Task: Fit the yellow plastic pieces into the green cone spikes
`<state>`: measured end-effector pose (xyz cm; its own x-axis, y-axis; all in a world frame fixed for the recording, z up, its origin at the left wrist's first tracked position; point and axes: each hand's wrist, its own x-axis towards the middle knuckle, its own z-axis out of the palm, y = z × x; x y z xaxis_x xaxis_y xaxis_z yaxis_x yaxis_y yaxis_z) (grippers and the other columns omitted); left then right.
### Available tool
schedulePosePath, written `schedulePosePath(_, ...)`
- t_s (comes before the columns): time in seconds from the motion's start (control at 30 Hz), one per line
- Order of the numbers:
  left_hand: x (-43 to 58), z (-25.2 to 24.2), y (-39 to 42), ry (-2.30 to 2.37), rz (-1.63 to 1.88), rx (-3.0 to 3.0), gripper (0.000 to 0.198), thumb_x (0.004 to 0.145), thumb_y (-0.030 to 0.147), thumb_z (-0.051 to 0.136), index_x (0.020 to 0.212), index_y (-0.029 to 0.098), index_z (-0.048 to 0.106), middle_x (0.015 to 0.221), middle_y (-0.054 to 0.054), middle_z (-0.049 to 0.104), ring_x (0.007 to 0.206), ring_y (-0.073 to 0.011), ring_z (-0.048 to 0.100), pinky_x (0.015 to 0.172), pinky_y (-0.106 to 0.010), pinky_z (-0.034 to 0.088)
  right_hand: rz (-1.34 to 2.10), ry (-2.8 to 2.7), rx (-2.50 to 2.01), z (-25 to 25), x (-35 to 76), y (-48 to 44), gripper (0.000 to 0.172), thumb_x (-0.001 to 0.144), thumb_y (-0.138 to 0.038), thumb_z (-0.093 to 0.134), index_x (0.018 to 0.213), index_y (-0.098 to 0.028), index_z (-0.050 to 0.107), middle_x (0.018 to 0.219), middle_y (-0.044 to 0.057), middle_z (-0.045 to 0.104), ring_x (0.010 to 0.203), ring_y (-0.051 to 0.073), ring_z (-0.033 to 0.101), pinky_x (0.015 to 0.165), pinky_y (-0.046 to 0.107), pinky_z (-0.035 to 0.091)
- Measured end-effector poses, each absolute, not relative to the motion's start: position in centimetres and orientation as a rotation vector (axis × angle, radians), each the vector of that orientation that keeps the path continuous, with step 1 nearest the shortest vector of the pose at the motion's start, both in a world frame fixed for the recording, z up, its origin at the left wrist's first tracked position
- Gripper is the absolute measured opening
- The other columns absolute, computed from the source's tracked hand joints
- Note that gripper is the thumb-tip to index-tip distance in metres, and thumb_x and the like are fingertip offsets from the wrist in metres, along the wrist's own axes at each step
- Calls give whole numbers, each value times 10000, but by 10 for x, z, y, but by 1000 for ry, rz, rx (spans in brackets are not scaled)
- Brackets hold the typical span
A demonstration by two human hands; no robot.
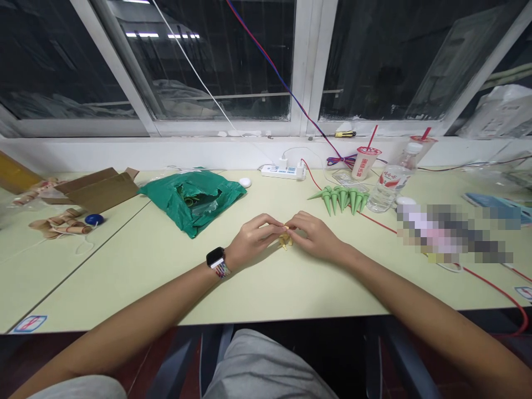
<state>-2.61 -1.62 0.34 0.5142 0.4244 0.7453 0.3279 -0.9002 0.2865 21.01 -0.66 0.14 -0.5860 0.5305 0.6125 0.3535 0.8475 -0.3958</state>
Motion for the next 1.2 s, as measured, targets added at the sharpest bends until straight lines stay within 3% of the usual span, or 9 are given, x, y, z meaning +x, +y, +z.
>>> schedulePosePath(0.47,-25,11,-22,655,1265,2608,99,997,199,673,1056,219,750,926,-70,749,832,-169,724,755,-289,591,223,-2342,-459,7,216,-8,199,1057,-195,548,985,-182,733,818,78,689,833,218,594,722,348,511)
schedulePosePath(0.63,-22,12,-24,796,1245,2507,78,991,253,691,952,197,727,863,-58,743,778,-166,703,731,-281,550,108,-2361,-406,6,215,-7,206,1070,-191,527,1044,-171,730,825,83,694,796,207,585,693,349,521)
schedulePosePath(0.87,-22,7,-22,957,1176,2315,120,1025,285,619,1069,195,685,785,3,679,710,-129,640,698,-244,499,-70,-2294,-337,0,210,-7,190,1044,-160,570,1173,-187,707,941,95,751,836,211,629,747,374,574)
schedulePosePath(1.2,-24,10,-16,950,1099,2267,158,1004,301,630,999,183,736,785,-5,721,687,-131,633,658,-242,477,-129,-2222,-395,0,213,-7,223,1034,-164,591,1219,-203,709,864,77,734,799,211,626,690,351,531)
